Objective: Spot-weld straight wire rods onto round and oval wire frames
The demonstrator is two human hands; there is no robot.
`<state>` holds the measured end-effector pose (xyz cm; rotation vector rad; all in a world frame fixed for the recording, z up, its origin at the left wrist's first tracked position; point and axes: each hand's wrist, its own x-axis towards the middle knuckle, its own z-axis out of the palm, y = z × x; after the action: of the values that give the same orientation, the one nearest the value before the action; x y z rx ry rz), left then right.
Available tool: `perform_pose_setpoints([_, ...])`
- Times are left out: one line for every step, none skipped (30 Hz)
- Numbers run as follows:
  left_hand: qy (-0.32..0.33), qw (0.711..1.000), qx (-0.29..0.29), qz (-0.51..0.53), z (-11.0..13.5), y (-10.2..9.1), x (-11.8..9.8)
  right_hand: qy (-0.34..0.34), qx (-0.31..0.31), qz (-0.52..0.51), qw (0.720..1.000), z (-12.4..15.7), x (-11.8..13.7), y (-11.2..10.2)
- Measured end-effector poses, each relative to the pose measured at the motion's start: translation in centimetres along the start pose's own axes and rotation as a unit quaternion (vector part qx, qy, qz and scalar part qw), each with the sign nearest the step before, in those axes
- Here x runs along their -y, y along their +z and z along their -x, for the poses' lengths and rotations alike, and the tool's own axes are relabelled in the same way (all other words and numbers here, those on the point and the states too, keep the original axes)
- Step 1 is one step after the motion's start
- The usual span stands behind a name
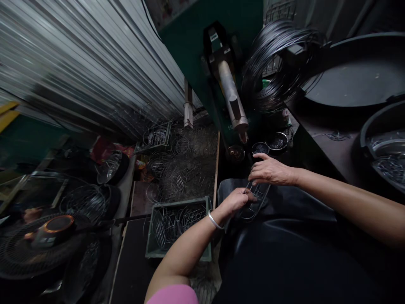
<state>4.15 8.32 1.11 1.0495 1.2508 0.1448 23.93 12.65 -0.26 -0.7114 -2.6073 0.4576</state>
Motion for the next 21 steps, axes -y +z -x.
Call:
perform_pose_setpoints([-0.003, 1.000, 0.010, -0.006, 0.0, 0.0, -0.2, -0.001, -0.002, 0.003, 1.000, 0.0, 0.0, 0.0])
perform_pose_setpoints([-0.006, 1.000, 0.020, -0.011, 0.0, 0.1, -0.4, -0.003, -0.005, 0.006, 1.000, -0.1, 0.1, -0.1])
perform_pose_setpoints([-0.011, 0.999, 0.029, -0.016, 0.0, 0.1, -0.5, -0.005, -0.006, 0.010, 1.000, -0.1, 0.1, -0.1])
perform_pose_setpoints([-0.018, 0.999, 0.038, -0.021, -0.1, 0.2, -0.6, -0.007, -0.006, 0.012, 1.000, -0.1, 0.2, -0.1])
perform_pose_setpoints([-0.025, 0.998, 0.044, -0.026, -0.2, 0.2, -0.7, -0.008, -0.005, 0.014, 1.000, -0.1, 0.2, -0.2])
perform_pose_setpoints([-0.032, 0.998, 0.048, -0.030, -0.3, 0.2, -0.7, -0.008, -0.004, 0.014, 1.000, -0.1, 0.2, -0.2])
perform_pose_setpoints([-0.036, 0.998, 0.050, -0.034, -0.5, 0.2, -0.7, -0.007, -0.002, 0.013, 1.000, -0.1, 0.2, -0.2])
perform_pose_setpoints([-0.036, 0.997, 0.051, -0.035, -0.6, 0.2, -0.6, -0.005, -0.001, 0.011, 1.000, -0.1, 0.2, -0.2])
perform_pose_setpoints([-0.033, 0.997, 0.055, -0.034, -0.7, 0.2, -0.5, -0.002, -0.002, 0.009, 1.000, 0.0, 0.1, -0.2])
perform_pose_setpoints([-0.028, 0.997, 0.060, -0.029, -0.7, 0.1, -0.5, 0.001, -0.002, 0.006, 1.000, 0.0, 0.1, -0.2])
perform_pose_setpoints([-0.022, 0.997, 0.068, -0.021, -0.7, 0.0, -0.4, 0.003, -0.003, 0.004, 1.000, 0.1, 0.1, -0.2])
perform_pose_setpoints([-0.017, 0.997, 0.079, -0.012, -0.7, -0.1, -0.3, 0.005, -0.003, 0.002, 1.000, 0.2, 0.1, -0.2])
perform_pose_setpoints([-0.012, 0.996, 0.092, -0.004, -0.7, -0.2, -0.3, 0.005, -0.003, -0.001, 1.000, 0.3, 0.1, -0.1])
perform_pose_setpoints([-0.007, 0.994, 0.105, -0.001, -0.6, -0.3, -0.3, 0.004, -0.002, -0.003, 1.000, 0.3, 0.1, 0.0])
perform_pose_setpoints([-0.004, 0.993, 0.119, -0.002, -0.6, -0.4, -0.3, 0.002, -0.001, -0.006, 1.000, 0.3, 0.1, 0.0])
perform_pose_setpoints([0.000, 0.991, 0.132, -0.008, -0.6, -0.5, -0.3, 0.002, 0.000, -0.008, 1.000, 0.4, 0.1, 0.1])
perform_pose_setpoints([0.003, 0.990, 0.142, -0.015, -0.7, -0.6, -0.3, 0.002, 0.002, -0.008, 1.000, 0.4, 0.1, 0.1])
perform_pose_setpoints([0.007, 0.988, 0.151, -0.023, -0.8, -0.6, -0.2, 0.002, 0.004, -0.008, 1.000, 0.4, 0.2, 0.1])
perform_pose_setpoints([0.010, 0.987, 0.160, -0.028, -1.0, -0.7, -0.2, 0.002, 0.006, -0.007, 1.000, 0.4, 0.2, 0.1])
perform_pose_setpoints([0.010, 0.985, 0.168, -0.030, -1.2, -0.7, -0.2, 0.002, 0.008, -0.006, 1.000, 0.4, 0.2, 0.1])
perform_pose_setpoints([0.006, 0.984, 0.177, -0.029, -1.3, -0.7, -0.2, 0.001, 0.010, -0.004, 1.000, 0.5, 0.2, 0.1])
